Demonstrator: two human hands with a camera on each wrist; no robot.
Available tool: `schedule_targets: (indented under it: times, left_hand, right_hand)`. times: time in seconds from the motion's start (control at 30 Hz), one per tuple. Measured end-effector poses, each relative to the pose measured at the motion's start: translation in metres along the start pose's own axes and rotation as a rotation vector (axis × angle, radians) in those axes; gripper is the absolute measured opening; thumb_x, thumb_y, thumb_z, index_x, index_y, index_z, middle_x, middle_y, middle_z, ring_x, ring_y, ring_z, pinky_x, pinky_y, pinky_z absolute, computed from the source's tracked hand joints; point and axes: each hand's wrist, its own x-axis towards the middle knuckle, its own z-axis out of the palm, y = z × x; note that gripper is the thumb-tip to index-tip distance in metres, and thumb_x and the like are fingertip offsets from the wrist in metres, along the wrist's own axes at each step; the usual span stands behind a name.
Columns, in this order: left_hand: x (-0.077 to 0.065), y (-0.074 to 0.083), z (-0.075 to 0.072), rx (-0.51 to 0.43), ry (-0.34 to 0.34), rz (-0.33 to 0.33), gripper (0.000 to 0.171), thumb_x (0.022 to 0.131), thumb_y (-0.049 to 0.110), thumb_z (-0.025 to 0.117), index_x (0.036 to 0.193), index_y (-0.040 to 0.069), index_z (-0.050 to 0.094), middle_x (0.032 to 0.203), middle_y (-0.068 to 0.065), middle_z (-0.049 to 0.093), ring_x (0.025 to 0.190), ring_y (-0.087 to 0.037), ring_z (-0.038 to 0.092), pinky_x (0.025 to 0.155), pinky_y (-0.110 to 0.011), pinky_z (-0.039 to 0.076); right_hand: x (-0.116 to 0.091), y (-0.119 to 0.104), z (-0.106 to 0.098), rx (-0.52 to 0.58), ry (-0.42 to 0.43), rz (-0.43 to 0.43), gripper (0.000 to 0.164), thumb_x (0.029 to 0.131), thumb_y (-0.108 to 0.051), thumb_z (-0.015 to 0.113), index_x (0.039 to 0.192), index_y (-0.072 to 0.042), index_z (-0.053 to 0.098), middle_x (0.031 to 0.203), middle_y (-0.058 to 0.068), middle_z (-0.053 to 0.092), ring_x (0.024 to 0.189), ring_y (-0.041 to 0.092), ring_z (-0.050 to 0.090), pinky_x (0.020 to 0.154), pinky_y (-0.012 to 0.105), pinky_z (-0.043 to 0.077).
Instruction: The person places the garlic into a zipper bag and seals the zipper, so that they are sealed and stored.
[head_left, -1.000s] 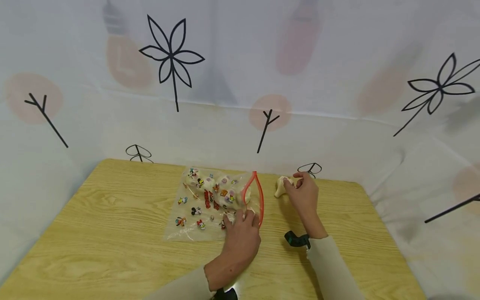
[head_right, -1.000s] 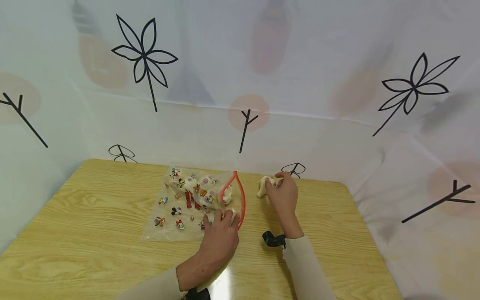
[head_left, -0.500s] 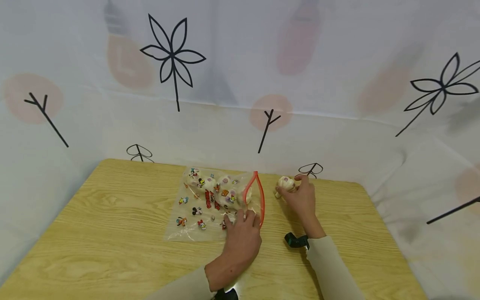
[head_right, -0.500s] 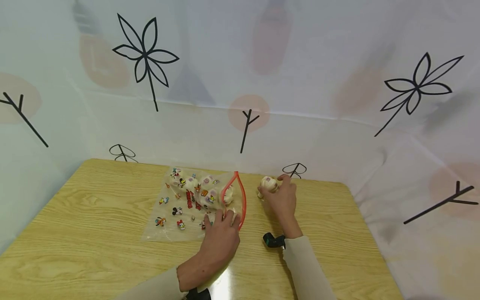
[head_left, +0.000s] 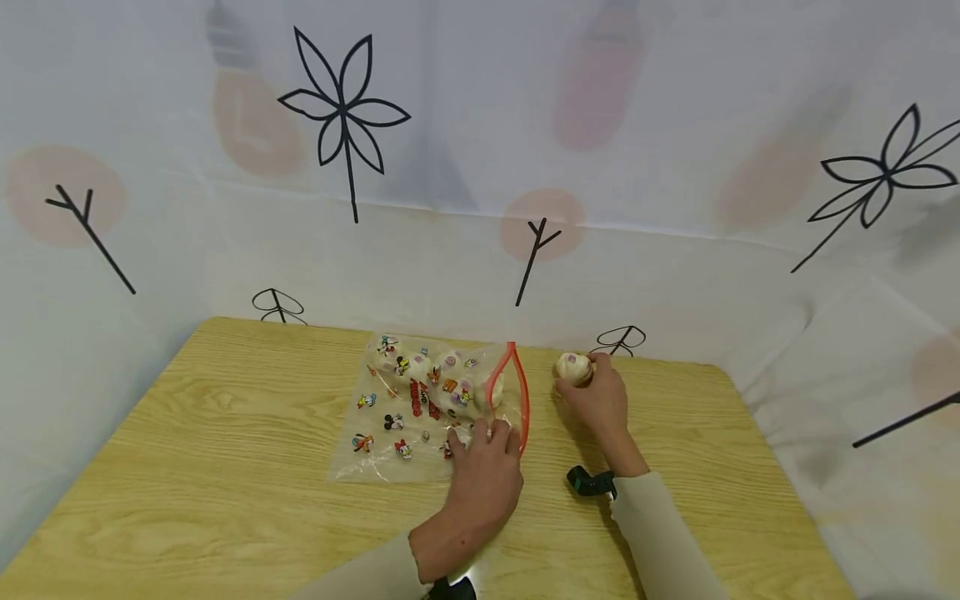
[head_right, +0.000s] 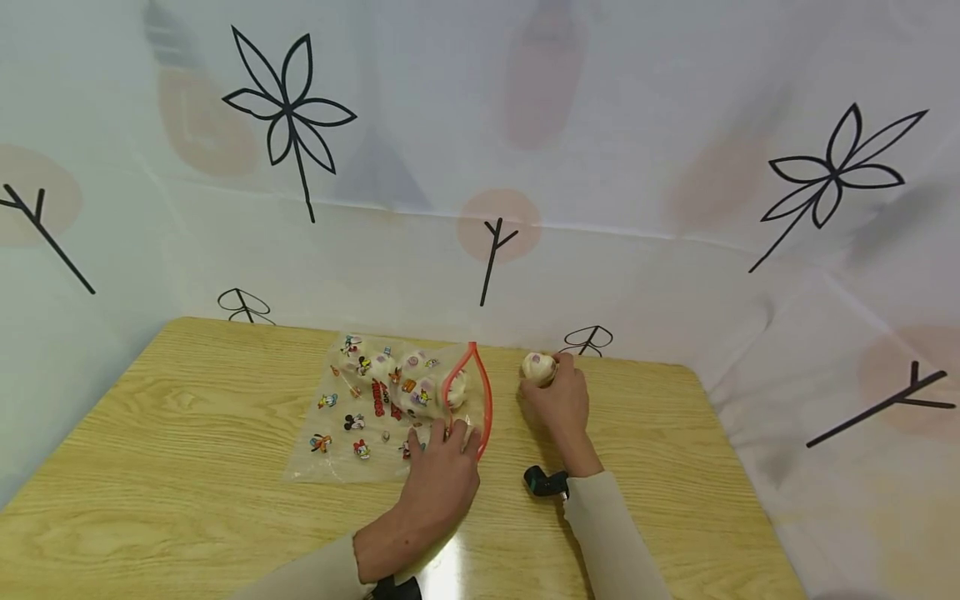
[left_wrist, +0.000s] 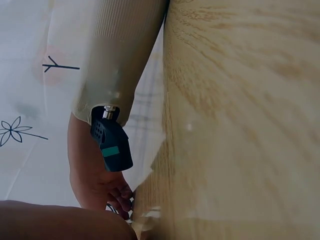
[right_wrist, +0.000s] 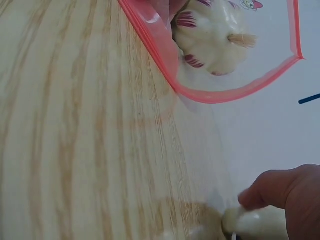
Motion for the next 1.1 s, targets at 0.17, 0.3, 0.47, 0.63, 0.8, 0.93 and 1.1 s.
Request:
schedule_targets:
  times: [0.17, 0.3, 0.47, 0.63, 0.8, 0.93, 1.1]
  left_hand:
    - [0.000, 0.000, -0.001, -0.003, 0.004, -0.004, 0.036, 0.092, 0.029, 0.075, 0.125, 0.015, 0.074, 0.117, -0.006, 0.061, 0.111, -0.031, 0.056, 0.087, -0.067, 0.055]
    - [0.001, -0.001, -0.003, -0.009, -0.027, -0.001, 0.037, 0.095, 0.029, 0.073, 0.129, 0.015, 0.074, 0.119, -0.006, 0.061, 0.113, -0.032, 0.055, 0.089, -0.068, 0.054]
    - [0.000, -0.001, -0.003, -0.016, -0.039, 0.005, 0.038, 0.096, 0.029, 0.073, 0.131, 0.016, 0.074, 0.121, -0.007, 0.061, 0.113, -0.032, 0.055, 0.088, -0.068, 0.055]
    - [0.000, -0.001, -0.003, -0.014, -0.052, 0.007, 0.040, 0.095, 0.031, 0.074, 0.132, 0.016, 0.073, 0.122, -0.006, 0.060, 0.115, -0.032, 0.055, 0.089, -0.068, 0.054]
    - [0.000, -0.001, -0.002, -0.007, -0.067, 0.005, 0.040, 0.095, 0.032, 0.073, 0.133, 0.017, 0.073, 0.123, -0.006, 0.060, 0.116, -0.031, 0.055, 0.090, -0.067, 0.055]
    - [-0.001, -0.001, -0.002, -0.014, -0.067, 0.000, 0.040, 0.095, 0.032, 0.074, 0.132, 0.016, 0.072, 0.123, -0.006, 0.060, 0.117, -0.032, 0.055, 0.091, -0.067, 0.055]
    - [-0.001, -0.001, -0.002, -0.010, -0.080, 0.004, 0.040, 0.096, 0.032, 0.073, 0.133, 0.017, 0.072, 0.124, -0.006, 0.060, 0.117, -0.032, 0.054, 0.091, -0.067, 0.055]
  right_hand:
    - [0.001, 0.001, -0.003, 0.009, -0.018, -0.033, 0.062, 0.085, -0.015, 0.072, 0.141, 0.001, 0.052, 0.121, 0.030, 0.066, 0.104, 0.044, 0.065, 0.084, 0.057, 0.053]
    - [0.001, -0.003, -0.011, 0.003, -0.090, -0.089, 0.060, 0.088, -0.011, 0.072, 0.144, 0.001, 0.053, 0.122, 0.029, 0.067, 0.101, 0.040, 0.065, 0.081, 0.051, 0.055]
    - [0.001, -0.004, -0.022, -0.010, -0.209, -0.127, 0.060, 0.093, -0.014, 0.074, 0.148, -0.002, 0.052, 0.116, 0.028, 0.069, 0.100, 0.038, 0.068, 0.075, 0.046, 0.058]
    - [0.001, -0.005, -0.029, -0.019, -0.319, -0.168, 0.060, 0.093, -0.015, 0.075, 0.148, -0.007, 0.054, 0.113, 0.024, 0.071, 0.100, 0.036, 0.070, 0.078, 0.047, 0.059]
    - [-0.001, -0.011, -0.034, 0.011, -0.411, -0.221, 0.062, 0.092, -0.010, 0.078, 0.149, -0.008, 0.054, 0.112, 0.022, 0.069, 0.096, 0.032, 0.071, 0.077, 0.044, 0.060]
    - [-0.002, -0.017, -0.040, 0.058, -0.466, -0.235, 0.065, 0.093, -0.008, 0.078, 0.152, -0.007, 0.052, 0.114, 0.021, 0.067, 0.095, 0.031, 0.072, 0.074, 0.040, 0.061]
    - [-0.005, -0.024, -0.047, 0.111, -0.528, -0.248, 0.066, 0.094, -0.006, 0.078, 0.154, -0.008, 0.051, 0.114, 0.019, 0.066, 0.097, 0.030, 0.074, 0.075, 0.036, 0.060]
